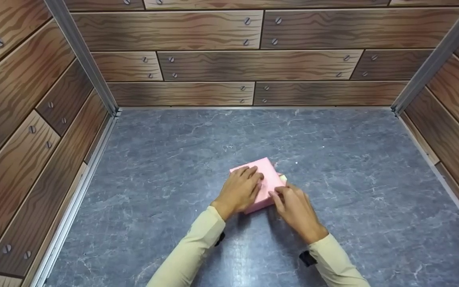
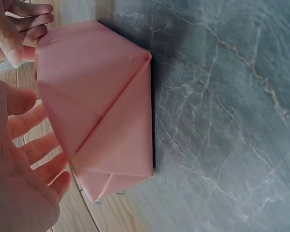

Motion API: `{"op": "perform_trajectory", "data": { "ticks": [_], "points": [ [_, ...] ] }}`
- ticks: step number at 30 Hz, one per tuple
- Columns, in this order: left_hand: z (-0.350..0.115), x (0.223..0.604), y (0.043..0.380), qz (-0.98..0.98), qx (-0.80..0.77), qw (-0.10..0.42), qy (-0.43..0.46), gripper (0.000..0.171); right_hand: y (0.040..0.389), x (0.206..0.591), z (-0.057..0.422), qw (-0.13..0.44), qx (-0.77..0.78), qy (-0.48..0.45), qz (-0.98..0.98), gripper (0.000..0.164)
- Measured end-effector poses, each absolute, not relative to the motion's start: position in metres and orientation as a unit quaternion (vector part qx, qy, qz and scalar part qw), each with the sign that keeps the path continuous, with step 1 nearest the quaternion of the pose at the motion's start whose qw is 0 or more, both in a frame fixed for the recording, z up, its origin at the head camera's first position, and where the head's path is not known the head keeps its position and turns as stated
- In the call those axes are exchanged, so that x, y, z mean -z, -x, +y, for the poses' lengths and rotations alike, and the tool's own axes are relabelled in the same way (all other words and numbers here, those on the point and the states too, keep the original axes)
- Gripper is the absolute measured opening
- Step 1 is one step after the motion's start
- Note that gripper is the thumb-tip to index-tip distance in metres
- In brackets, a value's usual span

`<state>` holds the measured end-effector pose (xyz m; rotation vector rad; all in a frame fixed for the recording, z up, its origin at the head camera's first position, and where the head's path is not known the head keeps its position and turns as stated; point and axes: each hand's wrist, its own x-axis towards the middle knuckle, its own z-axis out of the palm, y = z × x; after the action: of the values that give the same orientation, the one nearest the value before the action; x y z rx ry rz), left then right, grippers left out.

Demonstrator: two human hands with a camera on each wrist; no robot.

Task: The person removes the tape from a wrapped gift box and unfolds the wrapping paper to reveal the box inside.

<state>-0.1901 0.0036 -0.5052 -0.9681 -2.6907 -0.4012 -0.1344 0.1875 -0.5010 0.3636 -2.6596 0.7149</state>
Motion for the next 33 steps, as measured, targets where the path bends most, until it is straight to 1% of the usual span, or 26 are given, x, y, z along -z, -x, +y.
{"op": "perform_trajectory", "data": {
  "ticks": [4,6,9,12,19,25,33],
  "points": [
    [0.002,0.502,0.189,-0.935,0.135,0.098,0.314,0.029,0.138,0.5,0.185,0.161,-0.256,-0.102,-0.948,0.025],
    [0.002,0.499,0.188,-0.941,0.133,0.079,0.302,0.032,0.14,0.5,0.184,0.158,-0.252,-0.096,-0.95,0.031],
    [0.002,0.497,0.186,-0.946,0.124,0.07,0.29,0.034,0.142,0.501,0.184,0.164,-0.246,-0.095,-0.951,0.039],
    [0.001,0.497,0.185,-0.947,0.117,0.078,0.289,0.034,0.146,0.501,0.185,0.169,-0.243,-0.1,-0.95,0.043],
    [-0.002,0.502,0.18,-0.941,0.117,0.118,0.293,0.031,0.156,0.504,0.192,0.152,-0.263,-0.112,-0.946,0.039],
    [-0.006,0.504,0.175,-0.938,0.11,0.147,0.294,0.029,0.163,0.505,0.197,0.124,-0.295,-0.118,-0.94,0.057],
    [-0.01,0.505,0.173,-0.938,0.126,0.152,0.286,0.027,0.171,0.507,0.2,0.093,-0.354,-0.116,-0.923,0.05]
  ]
}}
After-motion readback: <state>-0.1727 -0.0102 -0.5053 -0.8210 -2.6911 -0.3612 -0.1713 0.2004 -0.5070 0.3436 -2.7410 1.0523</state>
